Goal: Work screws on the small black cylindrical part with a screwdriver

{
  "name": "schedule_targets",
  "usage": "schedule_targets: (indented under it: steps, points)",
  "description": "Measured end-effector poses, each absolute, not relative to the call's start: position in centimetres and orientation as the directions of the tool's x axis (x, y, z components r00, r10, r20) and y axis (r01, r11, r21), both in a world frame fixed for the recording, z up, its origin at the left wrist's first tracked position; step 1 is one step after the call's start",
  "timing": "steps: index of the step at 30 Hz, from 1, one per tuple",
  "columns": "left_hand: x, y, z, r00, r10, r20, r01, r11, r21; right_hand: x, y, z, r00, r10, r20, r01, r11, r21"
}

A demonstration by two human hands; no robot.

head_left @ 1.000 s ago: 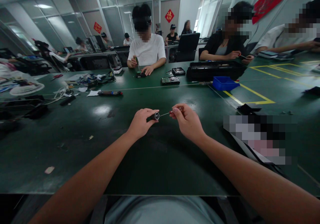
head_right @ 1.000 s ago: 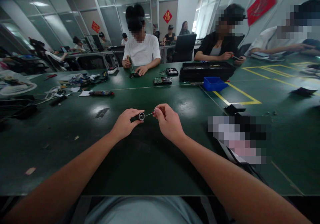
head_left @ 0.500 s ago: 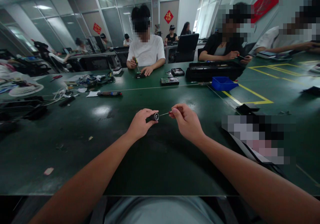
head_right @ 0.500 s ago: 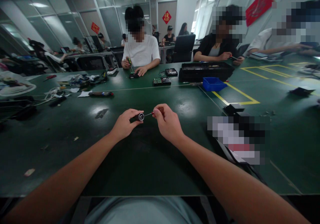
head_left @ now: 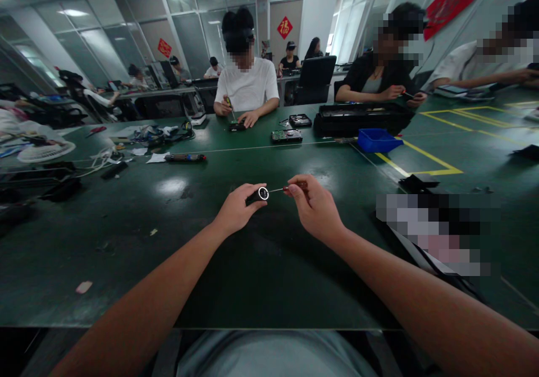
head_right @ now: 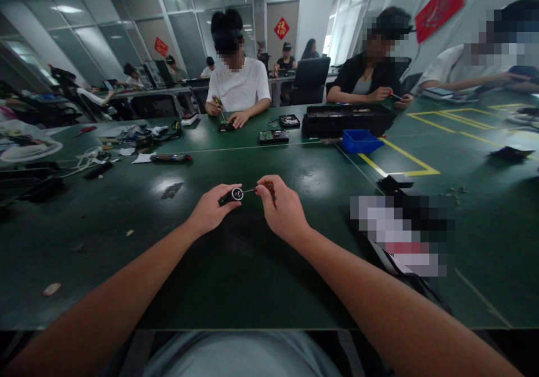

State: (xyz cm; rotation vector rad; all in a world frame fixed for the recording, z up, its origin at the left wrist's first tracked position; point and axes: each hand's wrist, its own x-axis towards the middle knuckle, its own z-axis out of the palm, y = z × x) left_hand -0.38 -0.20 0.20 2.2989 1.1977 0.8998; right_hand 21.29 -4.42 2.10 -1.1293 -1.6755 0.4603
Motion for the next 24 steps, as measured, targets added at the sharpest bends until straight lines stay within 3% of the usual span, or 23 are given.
schedule_targets:
  steps: [12, 18, 24]
  points:
    - [-0.51, 0.02, -0.43, 0.464, 0.798, 0.385, 0.585, -0.602, 0.543, 21.77, -4.54, 2.59, 0.053, 0.793, 0.606, 0.499, 0.505, -0.704]
    - [-0.41, 0.02, -0.45, 0.479, 0.796, 0.369, 0.593, -0.604, 0.533, 21.8, -4.71, 2.83, -0.055, 0.808, 0.587, 0.529, 0.522, -0.669]
    - [-0.48, 0.03, -0.48, 0.479, 0.81, 0.34, 0.619, -0.586, 0.523, 21.66, -4.53, 2.91, -0.03, 0.826, 0.562, 0.566, 0.478, -0.672]
